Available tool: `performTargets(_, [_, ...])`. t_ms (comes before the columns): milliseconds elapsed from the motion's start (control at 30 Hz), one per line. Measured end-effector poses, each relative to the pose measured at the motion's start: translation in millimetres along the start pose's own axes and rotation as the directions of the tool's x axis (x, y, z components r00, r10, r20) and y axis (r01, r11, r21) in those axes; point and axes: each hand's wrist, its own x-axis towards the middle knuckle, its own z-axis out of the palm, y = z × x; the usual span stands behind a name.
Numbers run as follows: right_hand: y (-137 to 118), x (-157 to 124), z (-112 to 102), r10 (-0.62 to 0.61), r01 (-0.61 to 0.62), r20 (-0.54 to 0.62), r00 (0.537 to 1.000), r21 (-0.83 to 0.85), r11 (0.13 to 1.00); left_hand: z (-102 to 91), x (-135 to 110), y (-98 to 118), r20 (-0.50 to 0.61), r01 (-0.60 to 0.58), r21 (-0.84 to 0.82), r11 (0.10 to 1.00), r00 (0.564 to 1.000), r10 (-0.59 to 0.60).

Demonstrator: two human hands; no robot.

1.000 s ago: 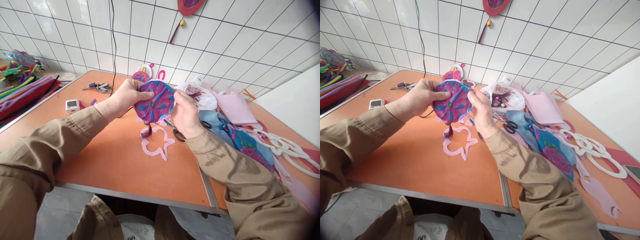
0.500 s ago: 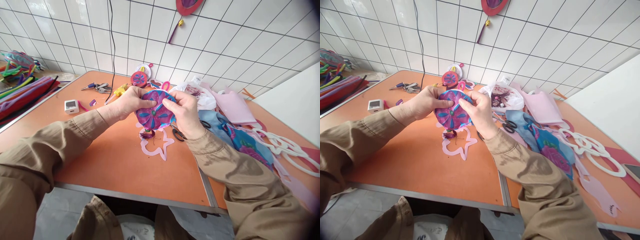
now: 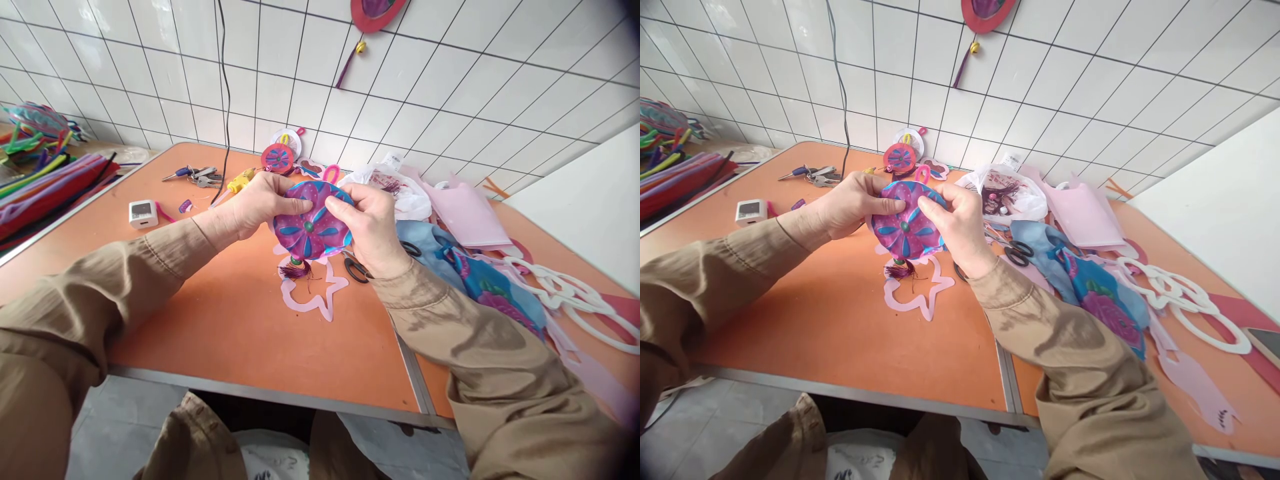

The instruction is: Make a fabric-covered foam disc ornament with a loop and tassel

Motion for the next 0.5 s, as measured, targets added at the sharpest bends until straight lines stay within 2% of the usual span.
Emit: performTargets(500, [1.0,1.5,0.8,-0.046,0.045,-0.026,0.999,-0.04,0.998,0.1,4.3,-2.0,-0.034,0.013,-0.002,1.0,0.999,-0.013])
